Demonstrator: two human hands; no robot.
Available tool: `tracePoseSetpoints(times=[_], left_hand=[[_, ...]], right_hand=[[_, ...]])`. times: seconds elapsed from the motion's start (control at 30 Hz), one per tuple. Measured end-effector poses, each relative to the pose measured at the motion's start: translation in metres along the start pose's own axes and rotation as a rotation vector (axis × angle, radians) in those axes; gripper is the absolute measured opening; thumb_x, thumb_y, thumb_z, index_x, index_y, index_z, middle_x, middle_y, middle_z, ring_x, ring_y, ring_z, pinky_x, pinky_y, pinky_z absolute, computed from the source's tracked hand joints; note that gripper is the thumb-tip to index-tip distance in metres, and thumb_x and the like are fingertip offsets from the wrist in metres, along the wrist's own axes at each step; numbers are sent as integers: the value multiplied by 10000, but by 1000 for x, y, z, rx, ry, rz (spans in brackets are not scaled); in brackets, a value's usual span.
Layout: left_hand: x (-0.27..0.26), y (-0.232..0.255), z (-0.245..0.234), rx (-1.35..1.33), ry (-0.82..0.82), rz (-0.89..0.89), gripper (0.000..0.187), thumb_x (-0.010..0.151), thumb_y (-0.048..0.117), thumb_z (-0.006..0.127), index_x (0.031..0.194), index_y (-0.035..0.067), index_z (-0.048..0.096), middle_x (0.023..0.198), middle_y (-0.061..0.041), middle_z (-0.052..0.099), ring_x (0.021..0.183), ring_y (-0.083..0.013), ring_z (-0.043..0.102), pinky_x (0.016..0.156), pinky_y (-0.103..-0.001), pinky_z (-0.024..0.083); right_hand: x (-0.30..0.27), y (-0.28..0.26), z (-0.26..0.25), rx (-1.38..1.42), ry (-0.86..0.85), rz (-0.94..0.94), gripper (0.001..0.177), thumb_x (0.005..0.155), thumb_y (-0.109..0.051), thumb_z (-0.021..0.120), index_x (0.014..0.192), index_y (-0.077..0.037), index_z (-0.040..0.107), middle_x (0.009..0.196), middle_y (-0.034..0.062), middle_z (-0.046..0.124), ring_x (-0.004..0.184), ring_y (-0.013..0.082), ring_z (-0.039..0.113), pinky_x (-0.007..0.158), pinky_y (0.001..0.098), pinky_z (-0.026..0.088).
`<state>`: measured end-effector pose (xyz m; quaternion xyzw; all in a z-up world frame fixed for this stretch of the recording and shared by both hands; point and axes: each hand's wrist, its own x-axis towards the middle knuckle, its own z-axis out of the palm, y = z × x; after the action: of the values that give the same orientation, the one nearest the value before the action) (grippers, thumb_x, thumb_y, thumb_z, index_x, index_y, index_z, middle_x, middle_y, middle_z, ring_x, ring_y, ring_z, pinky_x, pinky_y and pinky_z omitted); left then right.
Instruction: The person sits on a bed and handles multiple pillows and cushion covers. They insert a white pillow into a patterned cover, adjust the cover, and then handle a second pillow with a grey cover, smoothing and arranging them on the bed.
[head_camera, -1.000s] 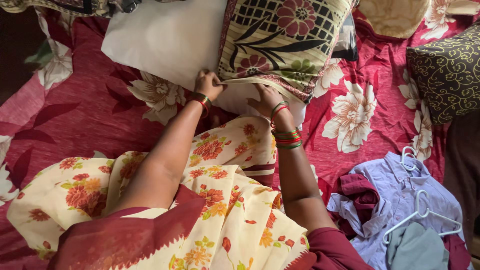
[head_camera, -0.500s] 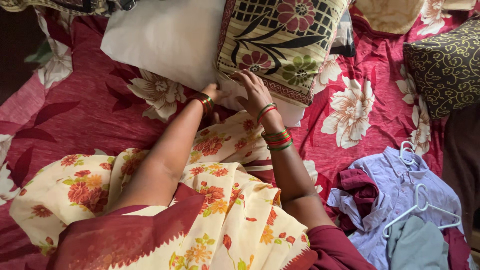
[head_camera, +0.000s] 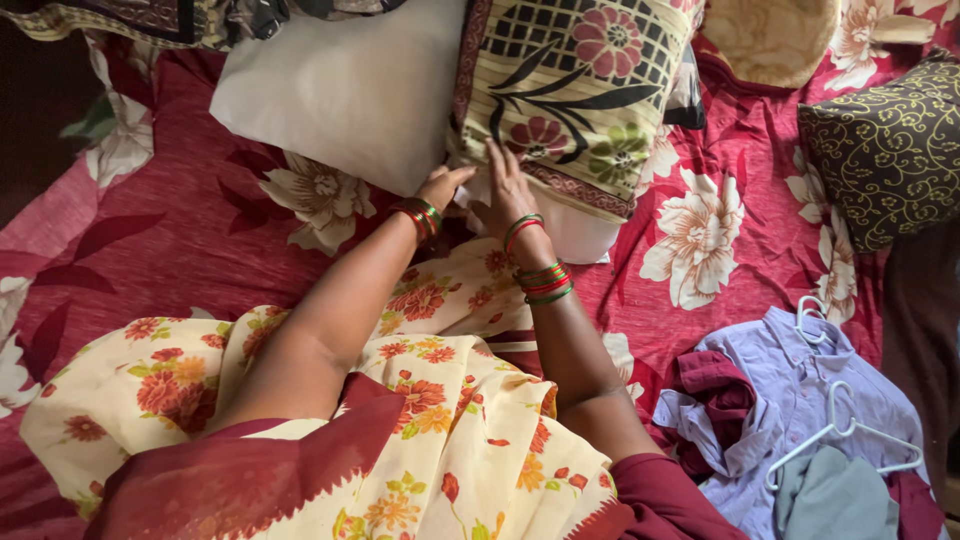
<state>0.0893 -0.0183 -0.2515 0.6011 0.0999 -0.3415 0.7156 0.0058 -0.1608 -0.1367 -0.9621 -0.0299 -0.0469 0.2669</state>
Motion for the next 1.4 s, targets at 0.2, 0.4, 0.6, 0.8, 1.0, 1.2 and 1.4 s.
tracePoseSetpoints(times=[0.2, 0.4, 0.6, 0.8, 1.0, 1.2, 1.4], left_hand=[[-27, 15, 30, -165, -93, 159, 292, 968, 319, 606, 1147, 90, 584, 1026, -76, 636, 928, -209, 633, 775, -407, 551], [-34, 11, 33, -487, -90, 214, 333, 895, 89, 450, 1218, 141, 389, 1010, -134, 698, 826, -289, 722, 762, -482, 622], [2, 24, 34, -100, 51, 498, 485, 1008, 104, 585, 1411, 139, 317, 1141, -74, 596, 893, -222, 623, 766, -388, 567], [15, 49, 33, -80, -161, 814, 627, 1033, -50, 608, 1603, 94, 391, 1106, -80, 434, 979, -214, 432, 872, -335, 427], [-11, 72, 37, -43, -109, 893, 402, 1051, 24, 622, 1419, 51, 462, 1274, -80, 626, 1157, -189, 611, 1005, -337, 523], [-20, 92, 43, -201, -210, 869, 267, 1045, 62, 622, 1291, 36, 521, 1139, -67, 634, 1021, -169, 617, 895, -331, 529], [-52, 95, 36, -355, -126, 882, 153, 1039, 100, 622, 1163, 21, 580, 1005, -55, 643, 885, -148, 623, 784, -325, 534]], right_hand=[[19, 27, 1, -72, 127, 75, 727, 779, -306, 827, 1380, -129, 458, 1232, 178, 621, 1121, 402, 631, 931, 463, 510], [20, 31, -22, -13, 207, 15, 253, 922, -120, 643, 1175, -121, 635, 1001, 194, 698, 952, 426, 654, 794, 518, 516], [20, -22, -99, 21, 364, -115, 182, 945, -97, 612, 1110, -95, 689, 904, 197, 689, 824, 397, 674, 705, 481, 521], [11, -87, -170, 151, 447, -392, 189, 965, -41, 612, 1149, -31, 657, 937, 165, 700, 854, 353, 701, 758, 401, 542], [-10, -120, -151, 225, 437, -146, 381, 976, -48, 686, 1351, -92, 636, 1119, 164, 616, 1005, 326, 623, 924, 431, 496], [-70, -130, -100, -107, 349, -286, 936, 726, -278, 878, 1521, -138, 406, 1586, 228, 248, 1386, 452, 416, 1150, 517, 315], [-79, -97, -64, -410, 264, -200, 858, 794, -118, 733, 1586, -196, 410, 1622, 110, 373, 1435, 326, 451, 1210, 515, 301]])
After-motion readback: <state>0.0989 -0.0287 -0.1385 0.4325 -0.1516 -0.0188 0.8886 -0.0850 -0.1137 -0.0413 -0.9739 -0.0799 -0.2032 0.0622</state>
